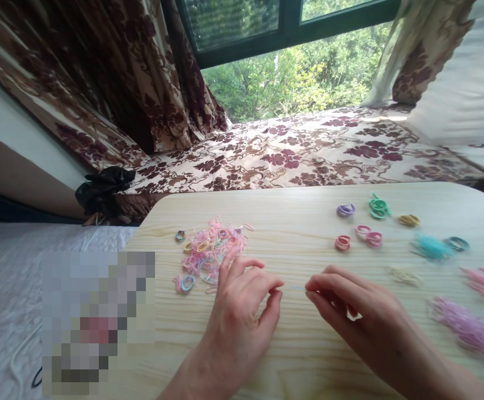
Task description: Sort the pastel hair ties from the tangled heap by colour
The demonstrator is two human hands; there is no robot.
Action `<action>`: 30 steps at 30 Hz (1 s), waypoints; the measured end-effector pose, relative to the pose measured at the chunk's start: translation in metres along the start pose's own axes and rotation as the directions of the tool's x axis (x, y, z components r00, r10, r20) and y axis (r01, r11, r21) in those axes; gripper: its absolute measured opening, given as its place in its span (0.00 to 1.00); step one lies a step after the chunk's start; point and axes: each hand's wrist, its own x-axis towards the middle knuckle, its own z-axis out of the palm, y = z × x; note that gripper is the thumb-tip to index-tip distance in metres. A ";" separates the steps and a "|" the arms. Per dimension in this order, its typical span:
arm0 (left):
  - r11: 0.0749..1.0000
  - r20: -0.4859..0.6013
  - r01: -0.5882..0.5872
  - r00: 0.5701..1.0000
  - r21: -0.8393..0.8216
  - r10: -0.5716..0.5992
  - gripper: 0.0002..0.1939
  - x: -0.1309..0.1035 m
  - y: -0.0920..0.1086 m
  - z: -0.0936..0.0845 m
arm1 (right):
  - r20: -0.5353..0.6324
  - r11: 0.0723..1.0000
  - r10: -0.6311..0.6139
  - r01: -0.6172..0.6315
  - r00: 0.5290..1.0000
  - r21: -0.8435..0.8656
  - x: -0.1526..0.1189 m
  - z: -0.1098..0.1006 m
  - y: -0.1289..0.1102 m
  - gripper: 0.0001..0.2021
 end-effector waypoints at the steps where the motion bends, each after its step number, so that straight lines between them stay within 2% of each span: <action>1: 0.999 -0.005 -0.006 1.000 0.033 0.006 0.08 0.000 -0.001 -0.001 | -0.010 1.000 0.001 -0.001 1.000 -0.001 0.000 -0.001 0.001 0.08; 6: 0.958 0.008 -0.007 1.000 0.287 0.005 0.11 -0.001 -0.007 -0.002 | -0.024 0.998 0.027 -0.028 0.999 -0.047 0.003 -0.010 0.006 0.07; 10: 0.932 0.062 -0.027 0.998 0.362 0.005 0.14 -0.003 -0.010 -0.002 | 0.000 0.989 0.045 -0.044 0.999 -0.143 0.006 -0.024 0.017 0.10; 13: 0.930 0.081 -0.032 0.997 0.366 0.003 0.15 -0.005 -0.011 -0.001 | -0.040 0.963 0.107 -0.113 0.993 -0.244 0.006 -0.046 0.032 0.13; 16: 0.934 0.072 -0.028 0.997 0.357 0.002 0.14 -0.006 -0.012 -0.002 | -0.126 0.895 0.260 -0.288 0.957 -0.341 0.005 -0.078 0.052 0.18; 18: 0.936 0.062 -0.022 0.998 0.351 0.000 0.13 -0.006 -0.013 -0.002 | -0.209 0.784 0.406 -0.456 0.890 -0.422 0.004 -0.101 0.064 0.22; 20: 0.938 0.054 -0.020 0.999 0.346 0.001 0.13 -0.005 -0.013 -0.002 | -0.287 0.606 0.564 -0.625 0.774 -0.493 0.004 -0.119 0.073 0.19; 22: 0.940 0.052 -0.019 0.999 0.341 0.002 0.13 -0.005 -0.013 -0.002 | -0.320 0.438 0.671 -0.705 0.669 -0.558 0.004 -0.131 0.081 0.13; 23: 0.940 0.051 -0.019 0.999 0.340 0.001 0.13 -0.005 -0.013 -0.002 | -0.318 0.381 0.703 -0.715 0.636 -0.586 0.003 -0.135 0.083 0.11; 26: 0.939 0.051 -0.018 0.999 0.343 0.000 0.12 -0.005 -0.014 -0.003 | -0.300 0.312 0.746 -0.710 0.595 -0.631 0.001 -0.139 0.089 0.09; 30: 0.935 0.055 -0.025 0.998 0.353 0.006 0.12 -0.005 -0.016 -0.004 | -0.256 0.311 0.785 -0.717 0.564 -0.624 -0.003 -0.136 0.093 0.10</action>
